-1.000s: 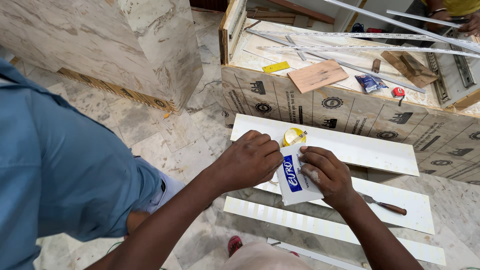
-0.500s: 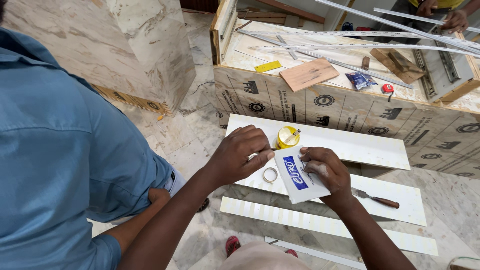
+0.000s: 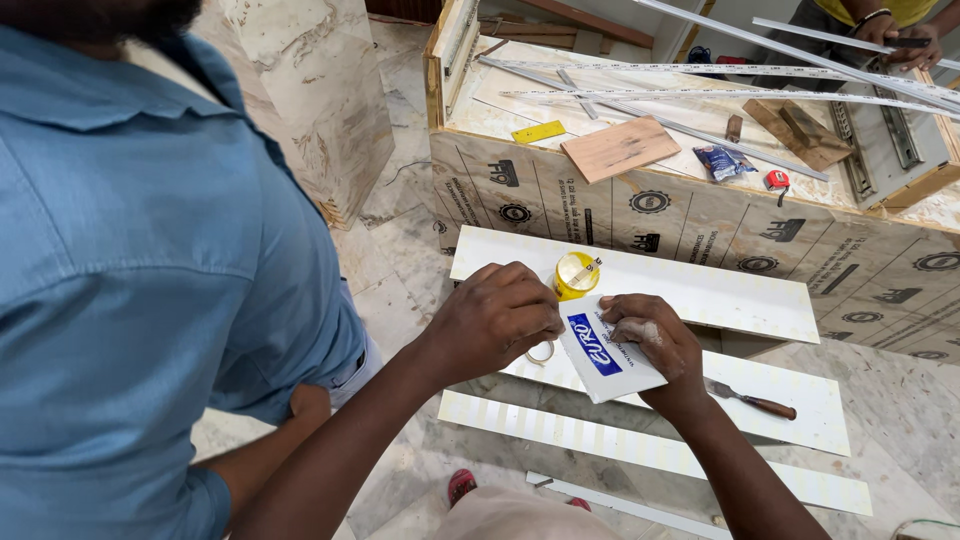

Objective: The person opens a small packet, places it on a wooden board, then picks up a long white panel and sits on the floor. They peel off strips of masking tape from the panel's surface by hand.

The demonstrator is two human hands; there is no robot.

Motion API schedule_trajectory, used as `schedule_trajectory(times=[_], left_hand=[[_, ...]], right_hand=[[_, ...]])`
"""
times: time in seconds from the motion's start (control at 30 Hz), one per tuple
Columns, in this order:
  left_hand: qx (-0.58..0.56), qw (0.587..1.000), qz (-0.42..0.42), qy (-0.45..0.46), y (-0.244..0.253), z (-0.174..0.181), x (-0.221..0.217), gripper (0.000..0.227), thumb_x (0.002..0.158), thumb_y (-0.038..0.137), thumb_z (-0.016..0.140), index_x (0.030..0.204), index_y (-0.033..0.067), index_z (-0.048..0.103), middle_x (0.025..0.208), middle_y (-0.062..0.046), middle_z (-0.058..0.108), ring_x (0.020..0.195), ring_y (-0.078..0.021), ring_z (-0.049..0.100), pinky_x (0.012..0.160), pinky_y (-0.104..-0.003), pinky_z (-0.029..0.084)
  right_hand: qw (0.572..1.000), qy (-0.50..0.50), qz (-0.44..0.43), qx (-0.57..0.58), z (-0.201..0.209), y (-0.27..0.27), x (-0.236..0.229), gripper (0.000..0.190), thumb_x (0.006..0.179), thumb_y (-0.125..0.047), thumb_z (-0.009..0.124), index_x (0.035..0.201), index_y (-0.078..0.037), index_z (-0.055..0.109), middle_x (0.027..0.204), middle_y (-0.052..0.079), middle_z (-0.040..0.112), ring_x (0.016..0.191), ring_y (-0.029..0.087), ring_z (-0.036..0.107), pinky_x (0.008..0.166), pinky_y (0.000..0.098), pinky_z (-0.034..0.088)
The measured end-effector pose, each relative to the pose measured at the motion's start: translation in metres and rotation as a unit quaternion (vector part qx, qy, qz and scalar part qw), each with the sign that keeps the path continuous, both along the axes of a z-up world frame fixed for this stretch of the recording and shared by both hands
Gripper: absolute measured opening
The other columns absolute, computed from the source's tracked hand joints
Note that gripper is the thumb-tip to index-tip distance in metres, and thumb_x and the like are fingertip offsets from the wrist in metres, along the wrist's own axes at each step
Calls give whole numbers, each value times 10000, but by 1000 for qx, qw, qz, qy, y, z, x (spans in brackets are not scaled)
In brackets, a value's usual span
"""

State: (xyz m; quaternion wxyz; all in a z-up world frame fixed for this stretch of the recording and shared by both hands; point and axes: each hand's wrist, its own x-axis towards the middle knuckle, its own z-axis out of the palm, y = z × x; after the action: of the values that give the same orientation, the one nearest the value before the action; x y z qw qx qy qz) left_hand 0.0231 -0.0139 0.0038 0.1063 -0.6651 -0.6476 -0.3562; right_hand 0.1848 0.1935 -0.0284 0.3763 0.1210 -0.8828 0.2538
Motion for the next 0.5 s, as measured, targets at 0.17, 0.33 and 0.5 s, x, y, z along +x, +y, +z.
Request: schedule_trajectory(times=[0.17, 0.33, 0.5], left_hand=[[-58, 998, -19, 1, 2, -1, -4, 70, 864, 191, 786, 910, 168, 738, 999, 54, 705, 1031, -160, 631, 888, -363, 490], [-96, 993, -39, -60, 2, 5, -5, 71, 876, 187, 754, 917, 145, 715, 984, 28, 678, 1045, -190, 612, 921, -387, 483], [-123, 980, -44, -150, 5, 8, -2, 140, 981, 215, 636, 987, 76, 637, 969, -57, 624, 1009, -259, 574, 908, -439, 468]], right_hand=[[999, -27, 14, 35, 3, 1, 3, 402, 689, -76, 858, 951, -49, 555, 1094, 130, 674, 1122, 306, 708, 887, 391, 635], [998, -38, 16, 55, 6, 3, 5, 411, 667, -89, 868, 958, -48, 580, 1109, 131, 683, 1116, 301, 701, 871, 390, 629], [998, -39, 12, 54, 5, 4, 7, 420, 664, -90, 868, 965, -47, 580, 1105, 134, 679, 1131, 312, 700, 874, 393, 630]])
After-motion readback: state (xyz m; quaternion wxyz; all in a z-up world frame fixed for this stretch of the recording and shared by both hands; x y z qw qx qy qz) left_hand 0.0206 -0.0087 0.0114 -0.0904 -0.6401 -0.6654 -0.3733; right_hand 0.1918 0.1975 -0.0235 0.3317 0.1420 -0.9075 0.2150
